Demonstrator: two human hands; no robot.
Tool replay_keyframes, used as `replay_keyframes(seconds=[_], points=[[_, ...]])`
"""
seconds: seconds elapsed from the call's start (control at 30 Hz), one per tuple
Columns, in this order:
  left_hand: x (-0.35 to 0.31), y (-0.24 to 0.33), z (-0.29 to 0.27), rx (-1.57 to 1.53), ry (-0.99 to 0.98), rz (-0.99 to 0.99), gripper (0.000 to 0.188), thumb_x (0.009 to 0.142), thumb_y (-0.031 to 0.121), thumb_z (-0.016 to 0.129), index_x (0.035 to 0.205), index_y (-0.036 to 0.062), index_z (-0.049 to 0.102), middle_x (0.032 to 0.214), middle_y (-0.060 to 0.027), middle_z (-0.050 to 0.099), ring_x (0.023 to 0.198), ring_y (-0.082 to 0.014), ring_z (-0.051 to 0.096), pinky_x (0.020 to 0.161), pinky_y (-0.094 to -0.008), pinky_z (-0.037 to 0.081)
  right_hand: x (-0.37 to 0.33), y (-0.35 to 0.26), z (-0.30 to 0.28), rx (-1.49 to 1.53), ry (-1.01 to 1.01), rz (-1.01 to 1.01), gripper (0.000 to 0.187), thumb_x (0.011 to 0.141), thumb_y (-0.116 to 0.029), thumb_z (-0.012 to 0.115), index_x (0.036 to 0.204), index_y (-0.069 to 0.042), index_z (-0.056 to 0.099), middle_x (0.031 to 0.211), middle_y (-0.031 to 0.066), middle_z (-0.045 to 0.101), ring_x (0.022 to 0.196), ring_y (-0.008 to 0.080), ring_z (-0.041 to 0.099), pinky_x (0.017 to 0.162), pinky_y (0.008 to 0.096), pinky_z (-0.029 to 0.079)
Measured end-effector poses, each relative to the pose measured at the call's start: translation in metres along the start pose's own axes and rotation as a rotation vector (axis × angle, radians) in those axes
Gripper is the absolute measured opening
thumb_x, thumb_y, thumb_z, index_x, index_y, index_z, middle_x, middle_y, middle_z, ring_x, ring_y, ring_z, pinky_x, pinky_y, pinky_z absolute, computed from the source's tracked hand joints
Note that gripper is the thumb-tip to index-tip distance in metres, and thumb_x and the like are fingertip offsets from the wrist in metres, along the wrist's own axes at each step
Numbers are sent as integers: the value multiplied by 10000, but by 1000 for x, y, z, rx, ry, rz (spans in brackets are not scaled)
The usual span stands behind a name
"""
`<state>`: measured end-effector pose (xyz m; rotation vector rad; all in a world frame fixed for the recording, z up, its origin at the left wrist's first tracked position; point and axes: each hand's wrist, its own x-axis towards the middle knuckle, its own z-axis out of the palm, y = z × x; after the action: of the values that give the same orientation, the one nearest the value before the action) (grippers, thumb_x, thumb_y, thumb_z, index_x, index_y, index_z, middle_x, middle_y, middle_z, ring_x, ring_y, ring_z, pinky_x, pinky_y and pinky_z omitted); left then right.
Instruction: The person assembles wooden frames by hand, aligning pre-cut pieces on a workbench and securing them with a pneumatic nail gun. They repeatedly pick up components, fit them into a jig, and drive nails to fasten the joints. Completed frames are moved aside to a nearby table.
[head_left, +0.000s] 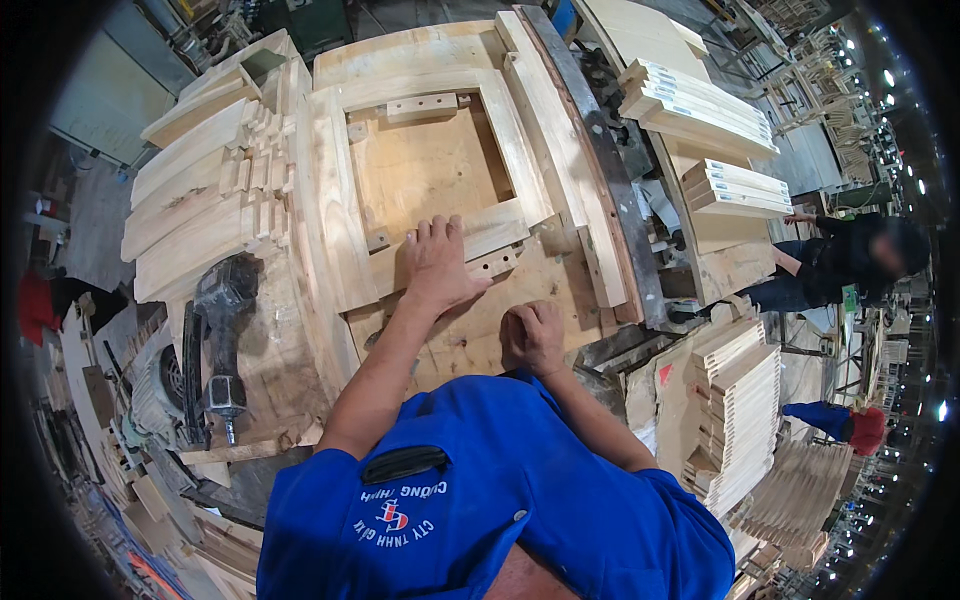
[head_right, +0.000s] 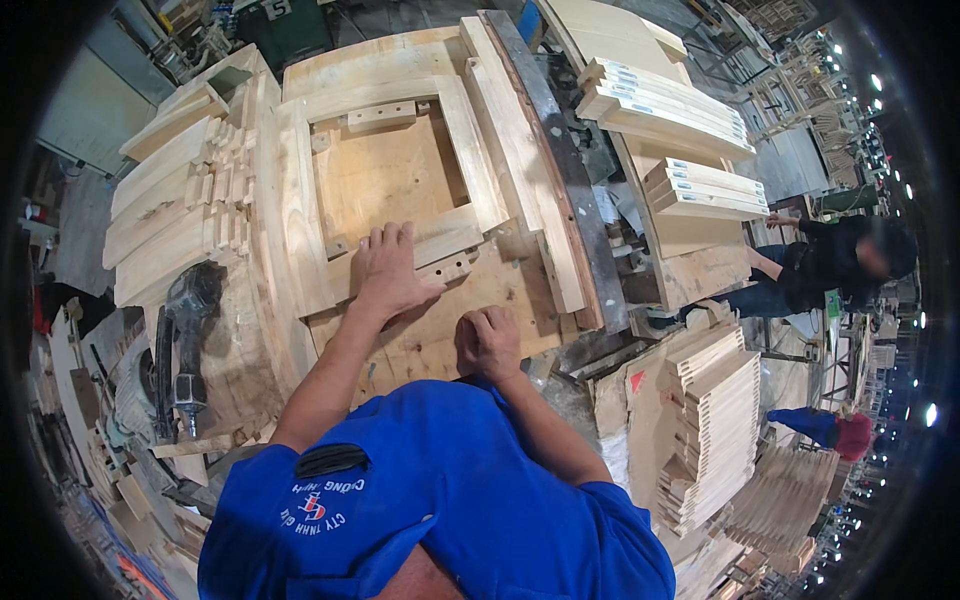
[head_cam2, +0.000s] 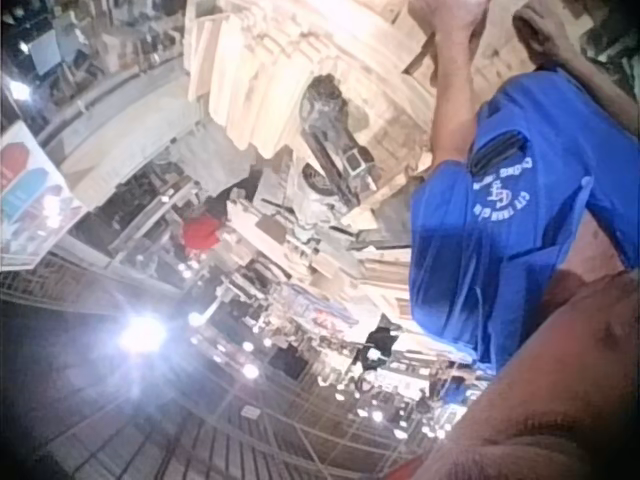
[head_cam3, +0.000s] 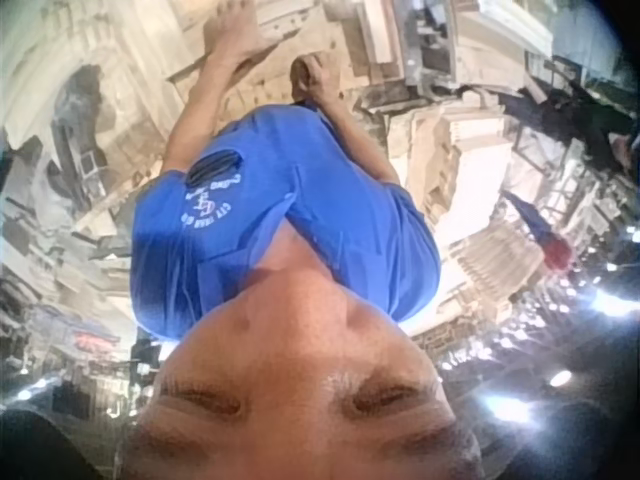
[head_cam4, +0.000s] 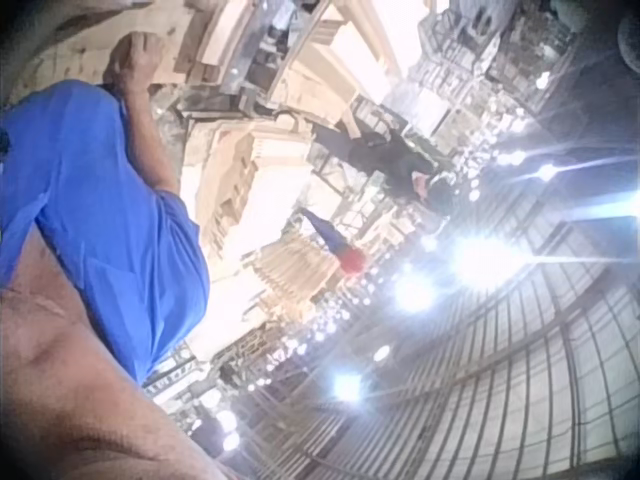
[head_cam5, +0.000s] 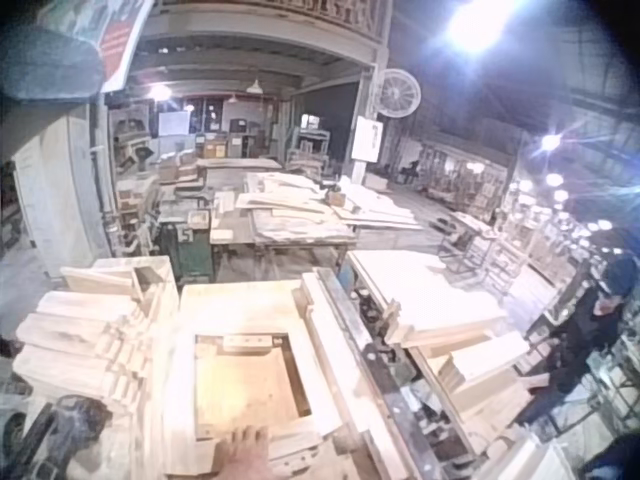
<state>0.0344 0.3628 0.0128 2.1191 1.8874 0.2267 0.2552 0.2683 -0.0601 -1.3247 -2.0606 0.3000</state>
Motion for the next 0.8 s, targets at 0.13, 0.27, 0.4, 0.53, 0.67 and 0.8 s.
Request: replay_keyframes(seconds=[0.13,0.27,0.4,0.53,0.67,0.8], points=[[12,13,10,60,35,83,1138,621,593,892,1479,-3,442,1304,-166,549,1194,-340,532,1068,-471,425,-1,1,-1,1,-28,4,379,703,-105,782,1073,-117,699,1000,103,625,925,334,594,811,450,459],[19,11,13,27,15,132,1124,635,617,883,1449,-20,442,1252,-162,550,1143,-333,540,1034,-457,432,-2,2,-2,-20,-53,4,426,691,-110,783,1107,-129,693,1022,97,623,960,331,590,830,447,457],[21,11,13,45,45,147,1103,625,632,872,1421,-13,464,1217,-156,548,1113,-327,541,1015,-445,429,-4,5,-1,-17,-71,21,408,704,-117,780,1103,-132,697,1019,95,624,962,328,591,832,444,458],[21,7,15,59,41,147,1100,625,652,858,1416,-11,475,1218,-157,548,1125,-327,536,1013,-444,429,-1,3,-1,-12,-46,8,364,716,-116,782,1072,-123,703,993,94,623,939,327,595,826,446,462],[19,6,18,22,77,158,1099,610,609,877,1406,-27,463,1217,-171,542,1111,-328,528,1012,-443,422,1,0,-2,3,-31,-12,330,742,-115,780,1063,-116,703,973,97,624,923,328,599,817,449,463],[17,6,22,-16,128,157,1094,601,584,880,1405,-25,458,1208,-172,535,1108,-331,518,1006,-453,413,1,-1,-3,-15,-44,-10,291,770,-102,776,1051,-113,704,969,96,633,920,325,606,809,452,466]])
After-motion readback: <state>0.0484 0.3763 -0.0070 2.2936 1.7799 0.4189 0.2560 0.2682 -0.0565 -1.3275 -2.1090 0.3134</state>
